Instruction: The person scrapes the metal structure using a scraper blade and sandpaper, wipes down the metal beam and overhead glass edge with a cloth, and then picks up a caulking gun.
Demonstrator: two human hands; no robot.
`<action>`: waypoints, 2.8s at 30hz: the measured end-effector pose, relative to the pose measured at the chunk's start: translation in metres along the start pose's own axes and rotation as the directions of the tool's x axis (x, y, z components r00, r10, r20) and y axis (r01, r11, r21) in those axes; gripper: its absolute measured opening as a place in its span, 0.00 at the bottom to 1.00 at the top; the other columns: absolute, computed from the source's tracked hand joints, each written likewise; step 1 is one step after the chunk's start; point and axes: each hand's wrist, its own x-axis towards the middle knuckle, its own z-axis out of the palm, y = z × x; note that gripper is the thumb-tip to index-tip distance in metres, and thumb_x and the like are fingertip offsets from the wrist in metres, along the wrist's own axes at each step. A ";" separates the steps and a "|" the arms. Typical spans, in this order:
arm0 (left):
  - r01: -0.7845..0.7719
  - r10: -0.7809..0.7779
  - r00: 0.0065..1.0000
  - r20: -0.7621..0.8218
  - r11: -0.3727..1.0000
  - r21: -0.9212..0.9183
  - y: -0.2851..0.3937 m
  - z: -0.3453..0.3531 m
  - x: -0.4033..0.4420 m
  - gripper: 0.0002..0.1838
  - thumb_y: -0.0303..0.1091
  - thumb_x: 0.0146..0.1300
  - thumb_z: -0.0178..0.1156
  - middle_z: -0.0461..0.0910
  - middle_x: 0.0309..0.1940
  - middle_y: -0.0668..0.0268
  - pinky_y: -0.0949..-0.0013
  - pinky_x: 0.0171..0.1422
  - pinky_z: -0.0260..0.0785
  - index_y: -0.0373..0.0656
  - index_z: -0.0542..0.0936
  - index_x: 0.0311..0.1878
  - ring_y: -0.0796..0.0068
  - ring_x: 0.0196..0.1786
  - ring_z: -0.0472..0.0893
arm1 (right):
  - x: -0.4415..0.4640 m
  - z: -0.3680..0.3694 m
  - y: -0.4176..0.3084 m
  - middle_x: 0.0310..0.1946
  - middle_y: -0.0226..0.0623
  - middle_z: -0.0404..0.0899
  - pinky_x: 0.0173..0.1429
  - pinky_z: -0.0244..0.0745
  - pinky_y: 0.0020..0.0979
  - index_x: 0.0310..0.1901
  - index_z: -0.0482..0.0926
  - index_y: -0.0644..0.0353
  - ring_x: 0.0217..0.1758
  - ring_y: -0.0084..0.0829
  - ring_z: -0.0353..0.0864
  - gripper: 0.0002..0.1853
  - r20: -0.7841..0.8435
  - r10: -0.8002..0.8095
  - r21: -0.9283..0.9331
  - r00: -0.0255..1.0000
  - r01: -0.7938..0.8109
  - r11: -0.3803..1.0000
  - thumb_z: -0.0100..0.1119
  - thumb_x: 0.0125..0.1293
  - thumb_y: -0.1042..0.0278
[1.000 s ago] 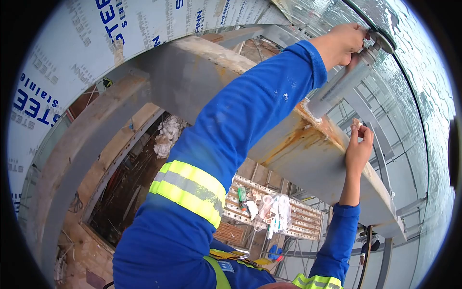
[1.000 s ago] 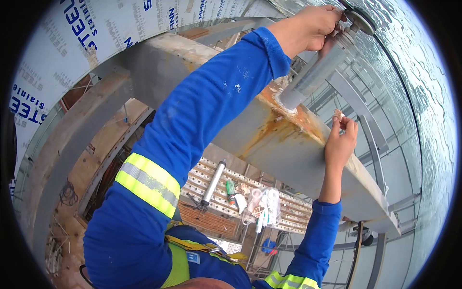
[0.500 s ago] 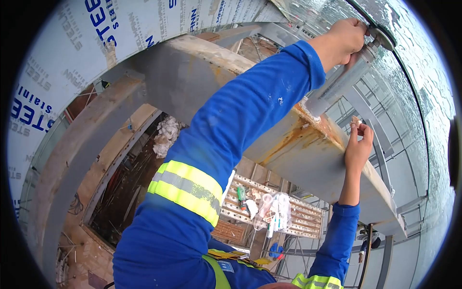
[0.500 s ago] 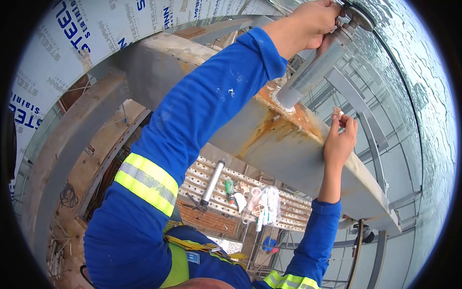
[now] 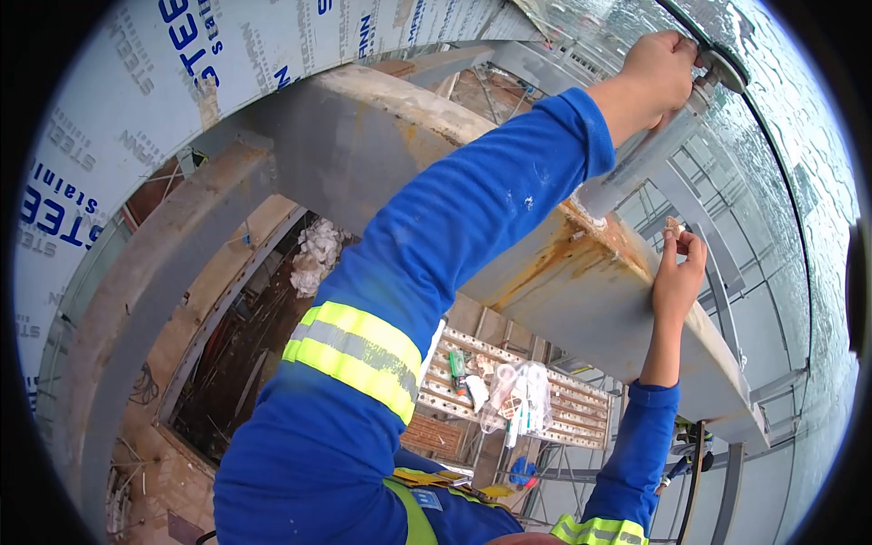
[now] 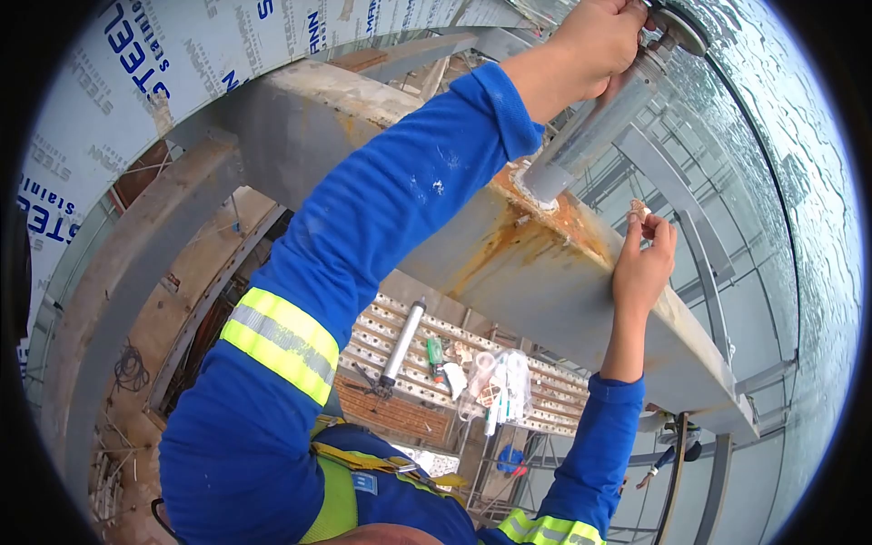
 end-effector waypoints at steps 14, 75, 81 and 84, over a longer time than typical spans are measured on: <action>-0.595 0.605 0.796 0.027 0.773 0.221 0.036 -0.039 -0.111 0.17 0.40 0.83 0.47 0.78 0.32 0.74 0.74 0.40 0.66 0.39 0.79 0.42 0.85 0.34 0.70 | -0.003 0.000 -0.001 0.39 0.39 0.81 0.50 0.74 0.39 0.41 0.81 0.65 0.41 0.36 0.83 0.10 -0.097 -0.016 0.008 0.995 0.017 1.000 0.62 0.71 0.64; 0.666 -0.318 0.699 -0.641 0.615 0.421 0.007 -0.088 -0.527 0.09 0.22 0.70 0.64 0.84 0.44 0.68 0.79 0.53 0.71 0.35 0.81 0.52 0.85 0.45 0.79 | -0.369 0.017 -0.139 0.44 0.29 0.86 0.58 0.73 0.24 0.49 0.83 0.62 0.48 0.18 0.81 0.09 0.918 -0.007 0.336 0.397 -0.787 -0.518 0.66 0.71 0.71; 0.773 -0.476 0.574 -0.666 0.584 0.250 0.004 -0.109 -0.545 0.09 0.23 0.69 0.64 0.84 0.42 0.69 0.79 0.51 0.70 0.36 0.82 0.51 0.85 0.43 0.79 | -0.390 0.029 -0.133 0.36 0.23 0.83 0.48 0.72 0.22 0.40 0.82 0.59 0.41 0.14 0.78 0.03 0.932 0.081 0.348 0.352 -0.814 -0.466 0.66 0.71 0.71; 0.860 -0.575 0.501 -0.646 0.415 0.298 0.015 -0.127 -0.573 0.09 0.22 0.69 0.64 0.84 0.42 0.70 0.78 0.52 0.69 0.36 0.82 0.51 0.85 0.43 0.78 | -0.398 0.075 -0.056 0.31 0.23 0.80 0.44 0.69 0.23 0.37 0.80 0.54 0.35 0.17 0.76 0.06 0.866 0.486 0.426 0.120 -0.687 -0.589 0.66 0.72 0.65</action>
